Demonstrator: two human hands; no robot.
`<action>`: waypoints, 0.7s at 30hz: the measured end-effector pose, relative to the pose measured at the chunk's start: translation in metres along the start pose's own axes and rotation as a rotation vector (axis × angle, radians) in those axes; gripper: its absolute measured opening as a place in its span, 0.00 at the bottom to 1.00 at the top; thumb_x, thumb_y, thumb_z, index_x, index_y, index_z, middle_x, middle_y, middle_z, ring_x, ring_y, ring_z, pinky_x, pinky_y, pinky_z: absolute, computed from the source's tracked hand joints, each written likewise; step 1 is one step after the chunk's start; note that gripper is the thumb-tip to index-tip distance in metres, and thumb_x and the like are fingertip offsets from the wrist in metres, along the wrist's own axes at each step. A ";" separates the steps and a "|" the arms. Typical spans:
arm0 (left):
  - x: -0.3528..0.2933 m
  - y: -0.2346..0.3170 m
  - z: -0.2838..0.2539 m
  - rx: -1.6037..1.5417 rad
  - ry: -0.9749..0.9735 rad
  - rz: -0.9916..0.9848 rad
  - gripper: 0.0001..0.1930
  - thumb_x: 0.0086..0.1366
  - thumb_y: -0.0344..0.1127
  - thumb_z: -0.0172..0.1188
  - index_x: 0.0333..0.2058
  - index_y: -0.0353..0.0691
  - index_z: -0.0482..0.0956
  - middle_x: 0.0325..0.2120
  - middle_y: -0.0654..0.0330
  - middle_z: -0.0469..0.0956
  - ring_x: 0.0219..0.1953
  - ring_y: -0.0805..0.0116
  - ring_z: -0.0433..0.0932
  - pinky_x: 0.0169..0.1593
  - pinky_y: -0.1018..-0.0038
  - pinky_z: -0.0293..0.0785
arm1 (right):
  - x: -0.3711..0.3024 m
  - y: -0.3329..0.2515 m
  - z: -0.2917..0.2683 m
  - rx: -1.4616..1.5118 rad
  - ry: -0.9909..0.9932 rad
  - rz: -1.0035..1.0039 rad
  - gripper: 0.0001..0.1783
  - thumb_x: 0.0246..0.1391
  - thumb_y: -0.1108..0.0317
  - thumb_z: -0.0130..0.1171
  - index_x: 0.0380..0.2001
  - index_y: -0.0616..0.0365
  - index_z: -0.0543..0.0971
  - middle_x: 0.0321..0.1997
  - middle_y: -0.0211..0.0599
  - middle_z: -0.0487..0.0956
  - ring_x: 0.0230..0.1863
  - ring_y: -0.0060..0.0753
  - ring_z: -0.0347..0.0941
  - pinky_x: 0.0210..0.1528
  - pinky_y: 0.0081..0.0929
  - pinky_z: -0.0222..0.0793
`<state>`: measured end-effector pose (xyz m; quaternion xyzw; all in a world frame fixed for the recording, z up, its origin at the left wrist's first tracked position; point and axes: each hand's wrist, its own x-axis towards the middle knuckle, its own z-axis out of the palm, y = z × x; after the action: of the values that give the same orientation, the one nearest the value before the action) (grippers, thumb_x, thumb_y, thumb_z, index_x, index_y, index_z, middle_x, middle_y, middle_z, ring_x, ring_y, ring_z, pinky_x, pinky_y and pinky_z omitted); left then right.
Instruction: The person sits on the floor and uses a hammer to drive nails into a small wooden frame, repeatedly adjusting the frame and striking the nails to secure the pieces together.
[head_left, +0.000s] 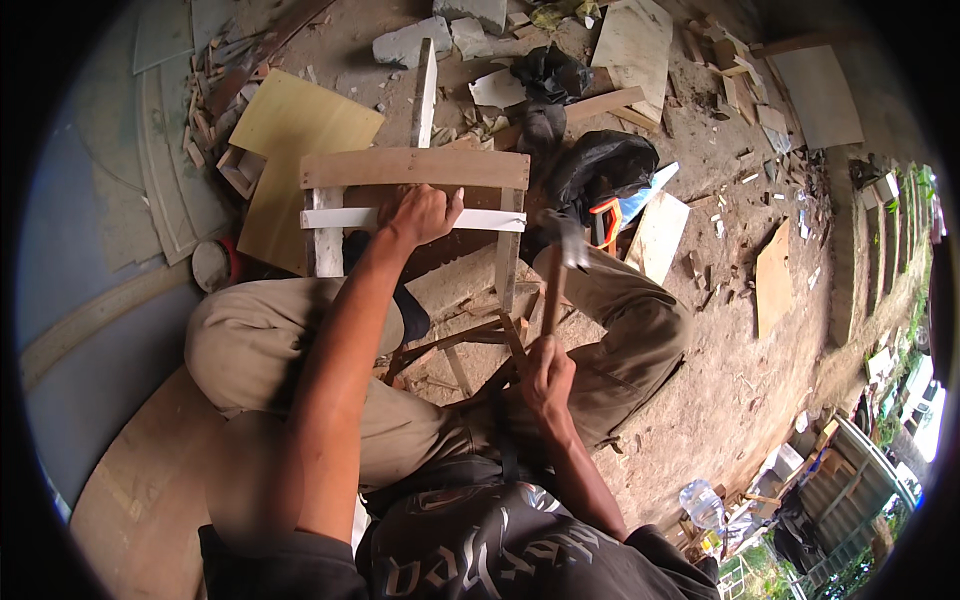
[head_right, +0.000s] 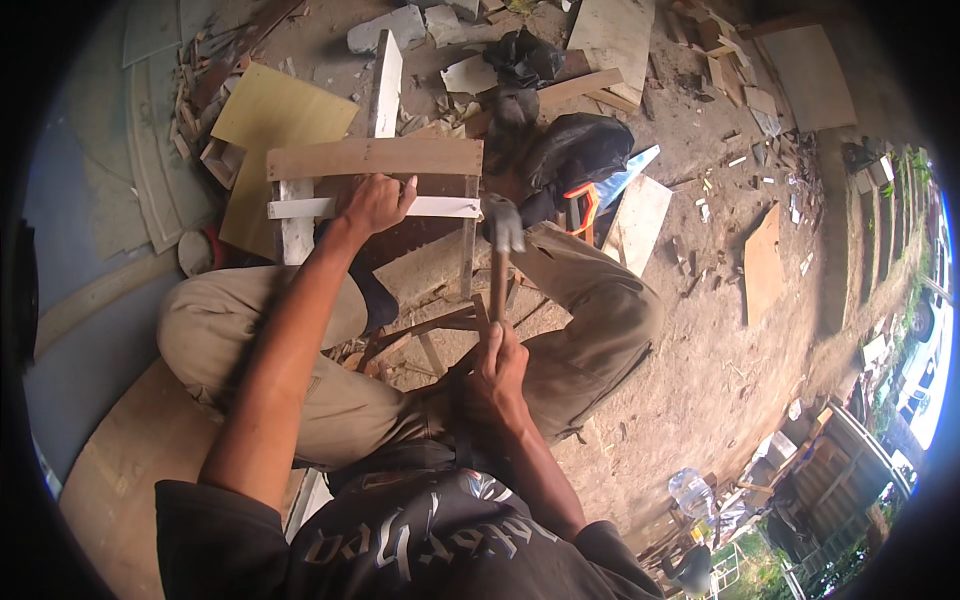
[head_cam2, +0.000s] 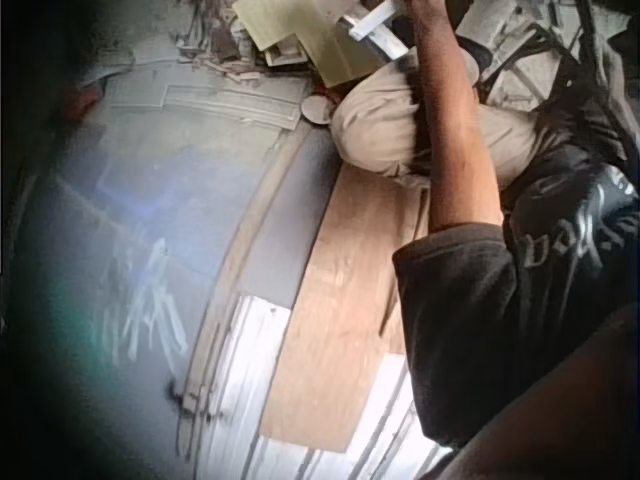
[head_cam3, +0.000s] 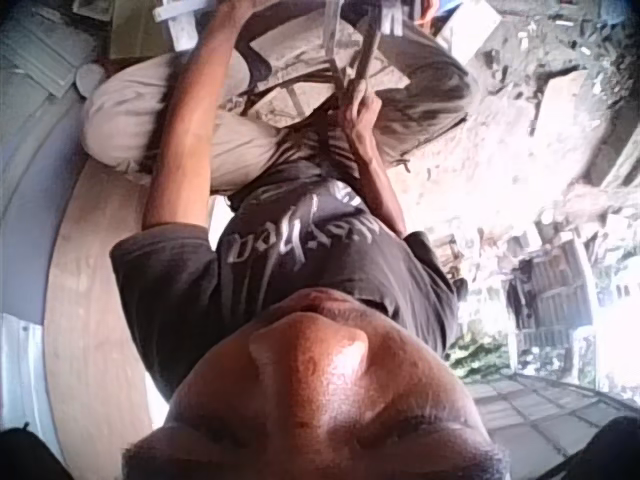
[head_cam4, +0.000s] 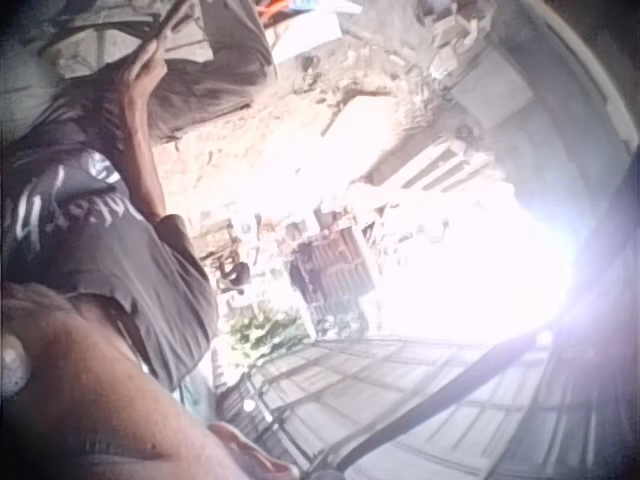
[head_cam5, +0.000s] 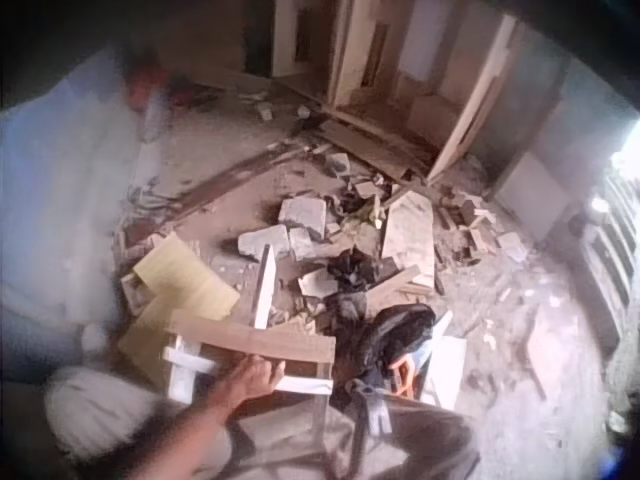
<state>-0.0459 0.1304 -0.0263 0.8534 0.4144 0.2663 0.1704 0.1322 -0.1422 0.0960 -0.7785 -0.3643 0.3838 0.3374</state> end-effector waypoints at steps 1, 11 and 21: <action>-0.002 -0.002 0.003 -0.011 0.059 0.024 0.29 0.67 0.43 0.52 0.11 0.27 0.75 0.15 0.36 0.73 0.25 0.36 0.77 0.44 0.52 0.74 | -0.007 0.005 0.001 0.069 0.048 -0.070 0.26 0.70 0.49 0.41 0.24 0.59 0.68 0.19 0.27 0.67 0.19 0.21 0.60 0.20 0.23 0.56; -0.001 0.001 -0.007 0.020 -0.238 -0.115 0.31 0.68 0.46 0.49 0.11 0.27 0.75 0.12 0.38 0.72 0.21 0.37 0.76 0.37 0.52 0.75 | 0.011 -0.009 0.015 -0.031 -0.010 0.053 0.28 0.69 0.46 0.40 0.23 0.59 0.68 0.15 0.28 0.66 0.18 0.23 0.61 0.20 0.27 0.56; 0.008 0.013 -0.016 0.106 -0.335 -0.165 0.32 0.68 0.51 0.46 0.13 0.33 0.79 0.13 0.41 0.75 0.21 0.41 0.78 0.38 0.51 0.76 | -0.005 -0.009 0.009 0.081 0.019 -0.196 0.30 0.68 0.45 0.42 0.22 0.62 0.68 0.16 0.32 0.67 0.17 0.28 0.59 0.20 0.28 0.55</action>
<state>-0.0437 0.1299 -0.0045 0.8567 0.4622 0.0834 0.2132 0.1195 -0.1397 0.1001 -0.7283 -0.4198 0.3561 0.4081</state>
